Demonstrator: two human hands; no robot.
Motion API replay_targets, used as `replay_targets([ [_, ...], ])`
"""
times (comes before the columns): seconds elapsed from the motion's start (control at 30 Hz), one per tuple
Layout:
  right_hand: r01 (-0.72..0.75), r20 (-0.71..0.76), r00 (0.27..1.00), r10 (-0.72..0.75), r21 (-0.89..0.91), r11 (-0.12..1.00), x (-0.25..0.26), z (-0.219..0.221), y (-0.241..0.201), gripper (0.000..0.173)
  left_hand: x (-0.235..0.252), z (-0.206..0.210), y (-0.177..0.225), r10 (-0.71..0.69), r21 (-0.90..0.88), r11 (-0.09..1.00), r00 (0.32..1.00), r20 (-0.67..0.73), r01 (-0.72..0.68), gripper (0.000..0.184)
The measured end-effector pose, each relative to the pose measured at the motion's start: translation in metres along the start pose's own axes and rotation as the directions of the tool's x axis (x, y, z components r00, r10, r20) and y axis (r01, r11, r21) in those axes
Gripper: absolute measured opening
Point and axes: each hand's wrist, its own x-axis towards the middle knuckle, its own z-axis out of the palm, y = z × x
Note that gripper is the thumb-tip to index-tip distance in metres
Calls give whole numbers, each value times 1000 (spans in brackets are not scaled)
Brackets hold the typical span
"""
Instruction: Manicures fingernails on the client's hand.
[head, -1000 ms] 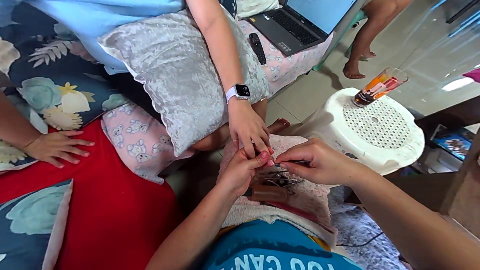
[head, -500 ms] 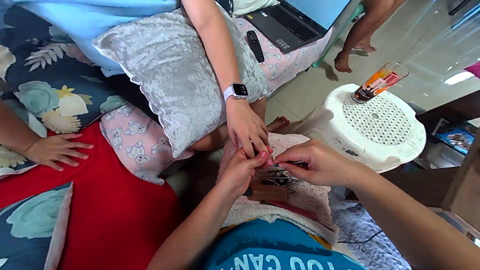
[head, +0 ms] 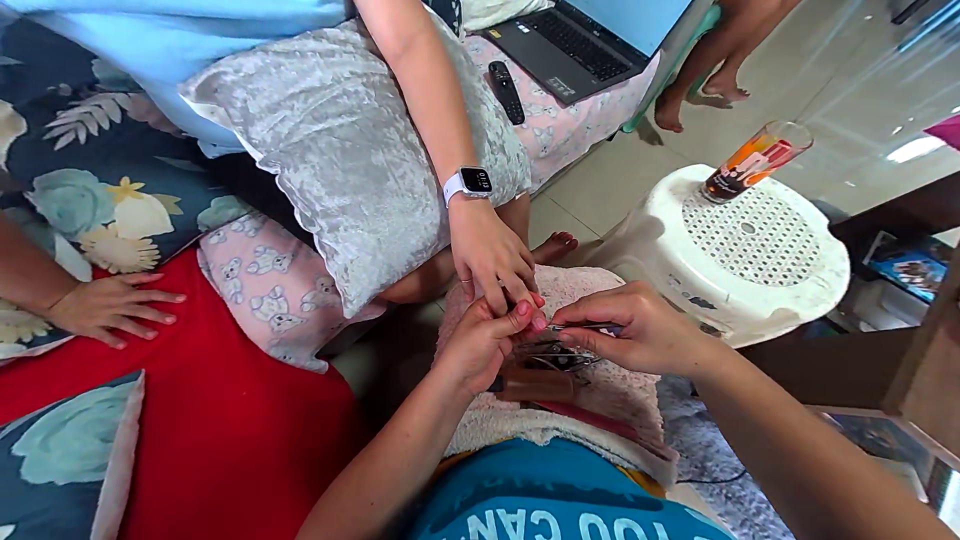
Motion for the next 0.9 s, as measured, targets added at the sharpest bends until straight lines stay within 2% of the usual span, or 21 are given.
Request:
replay_targets([
  [0.3, -6, -4, 1000, 6, -16, 1000, 1, 2, 1, 21, 1, 0, -2, 6, 0, 1000, 1000, 4, -6, 13],
  [0.53, 49, -38, 998, -52, -80, 996, 1, 4, 3, 21, 1, 0, -1, -1, 8, 1000, 1000, -3, 1, 13],
  [0.7, 178, -76, 974, -214, -332, 926, -2, 11, 4, 19, 2, -1, -2, 1, 4, 1000, 1000, 1, -1, 13],
  [0.8, 196, -97, 955, -280, -501, 843, -5, 17, 3, 19, 2, -1, -2, 1, 0, 1000, 1000, 4, -1, 12],
  [0.9, 191, -122, 942, -313, -569, 799, -8, 22, 4, 19, 2, 0, -2, -3, -6, 1000, 1000, -2, 3, 13],
])
